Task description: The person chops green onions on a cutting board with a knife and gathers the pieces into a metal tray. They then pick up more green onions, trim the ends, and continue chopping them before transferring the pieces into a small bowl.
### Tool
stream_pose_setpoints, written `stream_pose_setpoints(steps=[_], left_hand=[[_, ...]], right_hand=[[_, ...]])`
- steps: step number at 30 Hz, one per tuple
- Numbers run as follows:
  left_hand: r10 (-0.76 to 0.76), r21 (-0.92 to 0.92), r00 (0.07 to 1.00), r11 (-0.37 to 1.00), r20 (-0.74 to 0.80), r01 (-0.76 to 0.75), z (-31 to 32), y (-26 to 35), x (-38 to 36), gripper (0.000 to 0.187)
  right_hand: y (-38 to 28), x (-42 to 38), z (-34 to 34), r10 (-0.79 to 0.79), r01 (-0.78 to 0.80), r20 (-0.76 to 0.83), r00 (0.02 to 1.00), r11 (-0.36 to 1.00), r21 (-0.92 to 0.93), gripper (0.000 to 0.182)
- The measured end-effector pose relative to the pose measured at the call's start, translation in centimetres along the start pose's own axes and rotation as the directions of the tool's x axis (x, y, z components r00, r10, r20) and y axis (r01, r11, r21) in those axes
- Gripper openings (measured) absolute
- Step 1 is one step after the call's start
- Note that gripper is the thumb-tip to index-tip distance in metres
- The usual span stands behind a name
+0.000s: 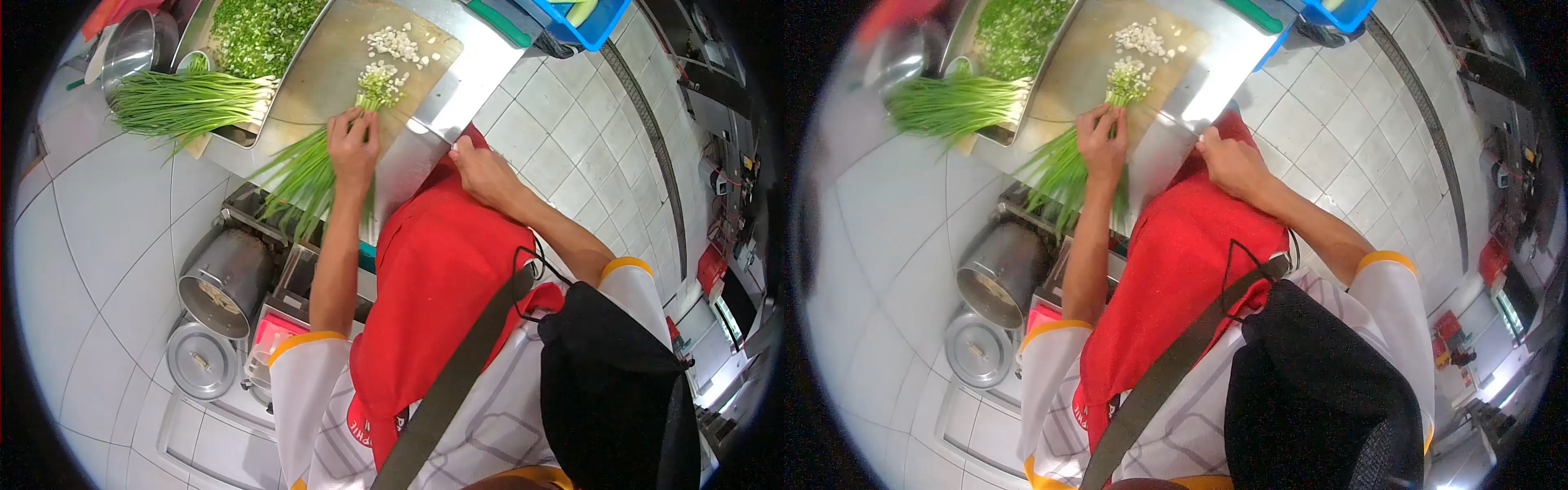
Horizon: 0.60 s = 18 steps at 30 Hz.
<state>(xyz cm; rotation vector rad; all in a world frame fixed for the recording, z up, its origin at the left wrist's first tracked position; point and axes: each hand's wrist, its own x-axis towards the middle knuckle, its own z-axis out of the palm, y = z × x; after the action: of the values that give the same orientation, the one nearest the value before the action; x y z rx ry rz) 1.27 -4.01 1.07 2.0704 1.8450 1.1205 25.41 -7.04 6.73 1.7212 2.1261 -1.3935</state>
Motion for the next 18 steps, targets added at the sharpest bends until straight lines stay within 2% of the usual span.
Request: stream_pose_setpoints(steps=[2,3,5,11,18], left_hand=[[-0.053,0.014,0.997,0.998,-0.049,0.053,0.6,1.0,-0.6,0.009],[-0.055,0.018,0.997,0.998,-0.053,0.056,0.6,1.4,-0.7,0.009],[-0.075,0.028,0.995,0.997,-0.068,0.077,1.0,2.2,-0.5,0.009],[-0.027,-0.030,1.000,0.999,0.000,0.027,0.2,1.4,0.0,0.011],[-0.010,-0.013,1.000,1.000,-0.004,0.010,0.3,1.1,-0.2,0.011]], right_hand=[[-0.7,0.7,0.1,-0.114,0.117,-0.176,0.978,0.993,0.005,0.027],[-1.1,1.3,0.2,-0.120,0.122,-0.173,0.978,0.993,0.003,0.027],[-1.8,2.5,-0.3,-0.200,0.177,-0.231,0.952,0.977,-0.116,0.026],[-3.1,3.8,-2.6,-0.119,0.093,-0.086,0.989,0.960,-0.265,0.027],[-3.2,3.9,-2.4,-0.131,0.111,-0.058,0.990,0.958,-0.266,0.028]])
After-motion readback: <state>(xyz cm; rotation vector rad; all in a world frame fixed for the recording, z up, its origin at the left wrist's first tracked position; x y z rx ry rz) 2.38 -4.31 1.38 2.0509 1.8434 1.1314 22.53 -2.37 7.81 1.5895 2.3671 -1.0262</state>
